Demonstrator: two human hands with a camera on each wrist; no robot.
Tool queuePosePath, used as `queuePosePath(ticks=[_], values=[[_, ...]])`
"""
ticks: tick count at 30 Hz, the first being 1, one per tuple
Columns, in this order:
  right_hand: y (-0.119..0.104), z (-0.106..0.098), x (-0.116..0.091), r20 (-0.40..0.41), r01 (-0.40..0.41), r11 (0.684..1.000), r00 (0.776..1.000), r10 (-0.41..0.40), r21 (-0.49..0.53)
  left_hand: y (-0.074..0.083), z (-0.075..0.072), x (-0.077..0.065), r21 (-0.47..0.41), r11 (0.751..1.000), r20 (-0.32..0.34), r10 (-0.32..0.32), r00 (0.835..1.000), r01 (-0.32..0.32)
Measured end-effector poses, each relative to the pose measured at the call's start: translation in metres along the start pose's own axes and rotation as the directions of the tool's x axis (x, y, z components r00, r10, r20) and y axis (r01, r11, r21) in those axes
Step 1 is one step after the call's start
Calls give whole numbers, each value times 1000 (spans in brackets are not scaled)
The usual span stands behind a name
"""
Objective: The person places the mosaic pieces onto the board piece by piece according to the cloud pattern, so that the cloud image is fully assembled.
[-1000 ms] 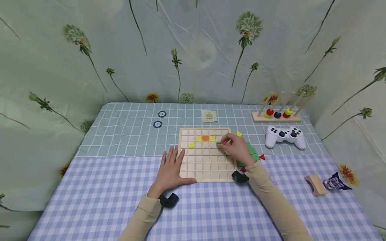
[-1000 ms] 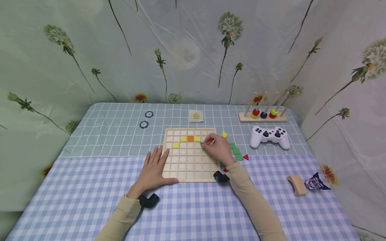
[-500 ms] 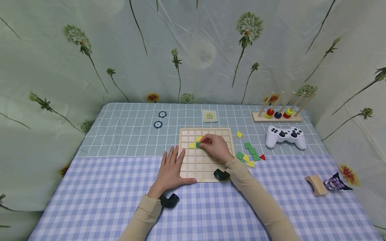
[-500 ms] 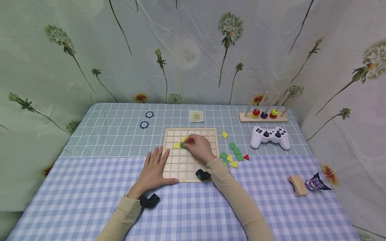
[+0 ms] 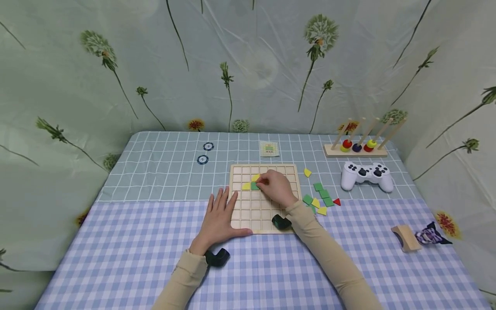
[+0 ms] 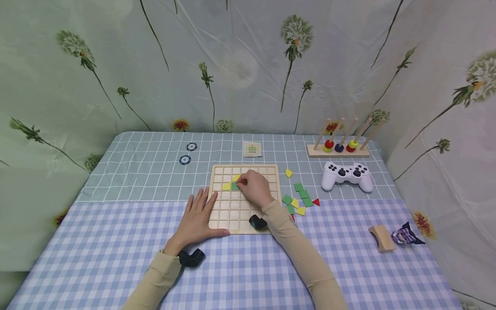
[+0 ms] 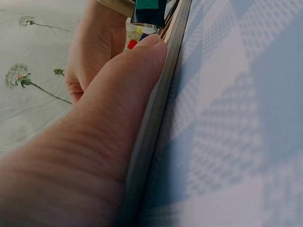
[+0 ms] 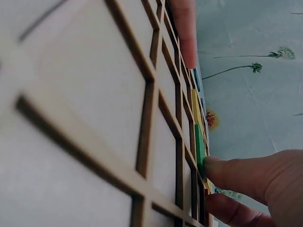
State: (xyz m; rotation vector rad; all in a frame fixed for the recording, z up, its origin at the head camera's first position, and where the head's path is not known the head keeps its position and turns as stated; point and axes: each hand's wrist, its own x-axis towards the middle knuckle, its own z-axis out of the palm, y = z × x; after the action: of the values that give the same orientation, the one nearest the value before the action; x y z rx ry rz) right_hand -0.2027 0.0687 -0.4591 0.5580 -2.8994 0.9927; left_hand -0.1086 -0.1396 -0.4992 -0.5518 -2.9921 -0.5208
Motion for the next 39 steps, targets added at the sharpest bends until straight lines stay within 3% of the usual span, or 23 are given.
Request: queuePosePath(ticks=[5,11,19,24,29,39], values=[[1,-1,1,18,-5,1000,1000,5,-14,1,0,0,2,1000,-5,-1,1000,1],[10,-6,-4,53,9,999,999,-11,39,1,0,0,2,1000,3,-5,1000,5],[37,-36,-27,-58,38,996,998,-33,84,1,-1,1,-6,1000,5,-10,1000,10],[60,-58,-43,-87,-20,998,996,25,62,-1,0,1,-8,1000,18,-15,1000,15],[76,-74,-59,-23,-126,989,992,128,73,-2,0,0,-10,1000,28,-21,999,21],[91,-79,-81,56,-216,976,975,214,26,-2,1,2,-2,1000,25,-12,1000,12]])
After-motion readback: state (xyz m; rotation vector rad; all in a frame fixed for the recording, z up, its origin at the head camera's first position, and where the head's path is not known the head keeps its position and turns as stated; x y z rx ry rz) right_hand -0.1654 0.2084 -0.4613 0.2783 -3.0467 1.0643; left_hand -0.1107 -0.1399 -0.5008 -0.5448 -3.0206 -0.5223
